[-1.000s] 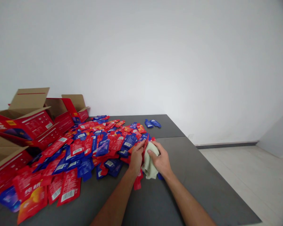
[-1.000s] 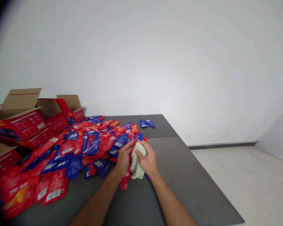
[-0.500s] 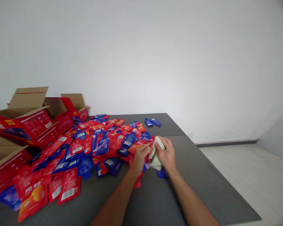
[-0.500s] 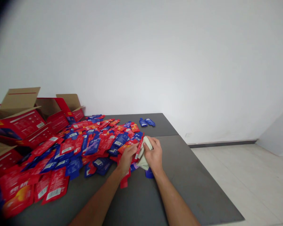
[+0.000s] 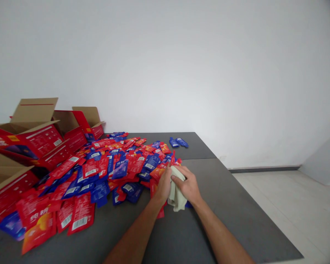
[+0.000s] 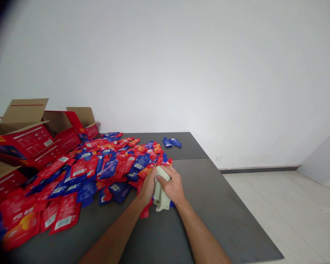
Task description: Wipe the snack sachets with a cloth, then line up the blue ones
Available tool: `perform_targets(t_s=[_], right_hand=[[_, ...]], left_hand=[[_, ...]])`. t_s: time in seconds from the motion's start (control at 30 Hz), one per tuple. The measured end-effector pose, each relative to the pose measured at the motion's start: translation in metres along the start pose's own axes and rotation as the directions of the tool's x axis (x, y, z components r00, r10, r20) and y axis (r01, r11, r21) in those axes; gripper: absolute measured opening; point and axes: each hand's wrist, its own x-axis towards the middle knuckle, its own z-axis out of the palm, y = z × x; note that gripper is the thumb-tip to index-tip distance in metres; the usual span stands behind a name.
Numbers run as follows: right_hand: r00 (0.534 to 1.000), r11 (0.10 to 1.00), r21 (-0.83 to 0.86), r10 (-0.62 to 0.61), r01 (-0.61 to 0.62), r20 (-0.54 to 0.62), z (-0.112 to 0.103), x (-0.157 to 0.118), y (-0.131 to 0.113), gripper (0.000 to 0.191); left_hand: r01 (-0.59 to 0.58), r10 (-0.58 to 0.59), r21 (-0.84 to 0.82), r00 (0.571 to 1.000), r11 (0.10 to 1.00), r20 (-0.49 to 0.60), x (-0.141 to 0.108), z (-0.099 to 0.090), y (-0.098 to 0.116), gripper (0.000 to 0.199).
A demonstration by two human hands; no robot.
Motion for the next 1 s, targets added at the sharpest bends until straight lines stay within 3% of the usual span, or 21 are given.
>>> perform_targets(t_s=[0.1,0.27,0.37,0.47,0.67,0.77,1.0], right_hand=[[0.998,0.998,0.006,0.065,-0.065,0.003,0.002,-0.001,0.000,0.034],[0.970,0.980,-0.019,0.193,-0.198,-0.145,0.006,0.001,0.014,0.040],[0.944,0.971,-0.013,0.230,-0.240,-0.234,0.006,0.002,0.025,0.039],[0.927,0.966,-0.008,0.246,-0.259,-0.284,0.007,0.003,0.031,0.038],[0.905,0.963,0.014,0.258,-0.269,-0.338,0.010,0.004,0.018,0.041],[0.888,0.956,0.079,0.292,-0.283,-0.356,0.014,0.005,0.006,0.045],[0.899,0.939,0.201,0.328,-0.278,-0.291,0.046,-0.002,-0.023,0.045]], left_hand=[[-0.063,0.068,0.087,0.996,0.994,-0.049,0.000,-0.001,0.011,0.047],[-0.131,0.195,0.400,0.973,0.907,-0.123,0.001,-0.004,0.020,0.056],[-0.162,0.263,0.571,0.960,0.805,-0.099,-0.001,-0.005,0.018,0.055],[-0.204,0.312,0.635,0.948,0.745,-0.061,-0.005,-0.003,0.018,0.045],[-0.258,0.270,0.503,0.961,0.825,0.049,-0.008,0.004,0.030,0.041],[-0.213,0.198,0.431,0.977,0.877,0.079,-0.010,0.002,0.043,0.046],[-0.153,0.105,0.345,0.982,0.926,0.155,-0.021,-0.029,0.072,0.060]])
